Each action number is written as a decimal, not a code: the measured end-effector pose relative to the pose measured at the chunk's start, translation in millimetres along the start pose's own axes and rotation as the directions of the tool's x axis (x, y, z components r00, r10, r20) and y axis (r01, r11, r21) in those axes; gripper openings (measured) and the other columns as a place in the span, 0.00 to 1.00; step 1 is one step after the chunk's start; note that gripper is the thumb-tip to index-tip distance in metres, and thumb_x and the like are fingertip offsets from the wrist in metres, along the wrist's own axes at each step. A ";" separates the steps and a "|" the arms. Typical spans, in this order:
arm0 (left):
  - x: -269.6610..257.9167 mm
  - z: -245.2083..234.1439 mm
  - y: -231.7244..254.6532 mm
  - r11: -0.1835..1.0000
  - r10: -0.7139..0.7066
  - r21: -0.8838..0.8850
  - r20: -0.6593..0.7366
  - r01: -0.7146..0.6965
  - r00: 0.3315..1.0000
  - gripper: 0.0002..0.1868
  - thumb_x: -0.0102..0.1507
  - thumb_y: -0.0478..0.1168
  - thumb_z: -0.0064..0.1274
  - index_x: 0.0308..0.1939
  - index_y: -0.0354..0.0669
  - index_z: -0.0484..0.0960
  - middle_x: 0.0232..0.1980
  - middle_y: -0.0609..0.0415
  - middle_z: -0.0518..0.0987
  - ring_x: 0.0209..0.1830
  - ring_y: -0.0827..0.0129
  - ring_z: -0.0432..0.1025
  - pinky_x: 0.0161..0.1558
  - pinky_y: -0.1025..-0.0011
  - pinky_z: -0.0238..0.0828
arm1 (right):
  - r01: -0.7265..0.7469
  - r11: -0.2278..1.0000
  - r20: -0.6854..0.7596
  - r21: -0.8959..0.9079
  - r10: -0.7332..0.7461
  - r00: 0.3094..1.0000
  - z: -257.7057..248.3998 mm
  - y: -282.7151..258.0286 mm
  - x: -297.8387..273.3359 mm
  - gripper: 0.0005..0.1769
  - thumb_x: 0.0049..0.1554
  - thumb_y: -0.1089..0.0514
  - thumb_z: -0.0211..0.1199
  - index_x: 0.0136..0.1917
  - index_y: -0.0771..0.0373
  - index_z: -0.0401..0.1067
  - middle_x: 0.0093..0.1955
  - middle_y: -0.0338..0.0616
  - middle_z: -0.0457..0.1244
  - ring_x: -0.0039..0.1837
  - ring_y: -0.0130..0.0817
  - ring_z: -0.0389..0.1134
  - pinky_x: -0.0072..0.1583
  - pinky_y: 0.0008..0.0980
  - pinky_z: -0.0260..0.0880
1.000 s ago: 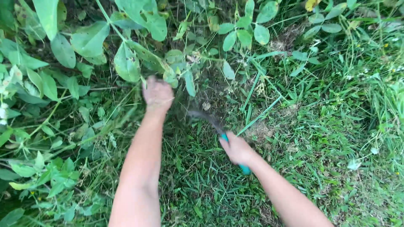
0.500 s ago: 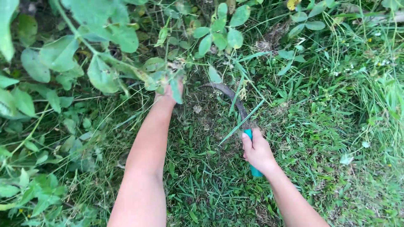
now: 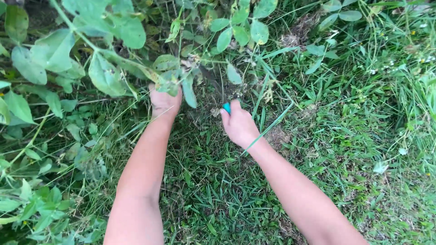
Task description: Cutting grass and weeds using a handheld sickle in a garden area.
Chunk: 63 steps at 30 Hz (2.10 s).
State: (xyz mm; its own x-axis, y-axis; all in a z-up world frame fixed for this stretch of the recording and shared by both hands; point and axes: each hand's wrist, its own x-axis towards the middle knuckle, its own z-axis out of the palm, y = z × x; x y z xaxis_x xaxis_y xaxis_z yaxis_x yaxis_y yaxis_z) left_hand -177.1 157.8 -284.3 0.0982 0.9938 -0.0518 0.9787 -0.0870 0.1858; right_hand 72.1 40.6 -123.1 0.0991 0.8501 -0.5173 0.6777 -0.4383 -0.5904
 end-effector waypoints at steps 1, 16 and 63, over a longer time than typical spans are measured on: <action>-3.6 -8.0 2.8 0.998 0.039 0.057 0.015 -0.040 0.999 0.22 0.71 0.49 0.40 0.66 0.48 0.78 0.66 0.51 0.79 0.65 0.54 0.71 0.63 0.52 0.61 | 0.072 0.997 -0.005 -0.028 -0.072 0.997 7.7 1.0 11.7 0.20 0.65 0.48 0.52 0.57 0.67 0.57 0.38 0.65 0.68 0.43 0.66 0.71 0.47 0.58 0.72; -90.2 -129.8 8.4 0.836 0.312 0.446 0.097 -0.321 0.945 0.12 0.66 0.42 0.46 0.50 0.50 0.81 0.55 0.53 0.81 0.67 0.57 0.65 0.62 0.46 0.60 | -0.253 0.918 0.154 0.304 0.215 0.964 -35.5 60.7 -60.2 0.16 0.66 0.48 0.53 0.51 0.64 0.60 0.31 0.39 0.59 0.30 0.32 0.64 0.33 0.38 0.68; -193.0 -32.2 -23.4 0.907 0.154 0.313 0.379 -0.283 0.912 0.11 0.62 0.36 0.46 0.43 0.45 0.83 0.40 0.51 0.82 0.32 0.62 0.81 0.30 0.59 0.79 | -0.198 0.980 0.424 -0.031 0.192 0.885 68.1 61.0 -141.9 0.18 0.65 0.46 0.50 0.57 0.62 0.59 0.33 0.50 0.67 0.33 0.42 0.70 0.38 0.42 0.73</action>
State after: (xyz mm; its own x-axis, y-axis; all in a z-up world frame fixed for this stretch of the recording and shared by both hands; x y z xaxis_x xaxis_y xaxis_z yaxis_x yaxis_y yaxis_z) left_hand -224.8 -29.8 -247.0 0.3086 0.8672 -0.3909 0.9160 -0.3817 -0.1237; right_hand 49.8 -126.6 -127.9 -0.0909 0.5442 -0.8340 0.6665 -0.5890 -0.4570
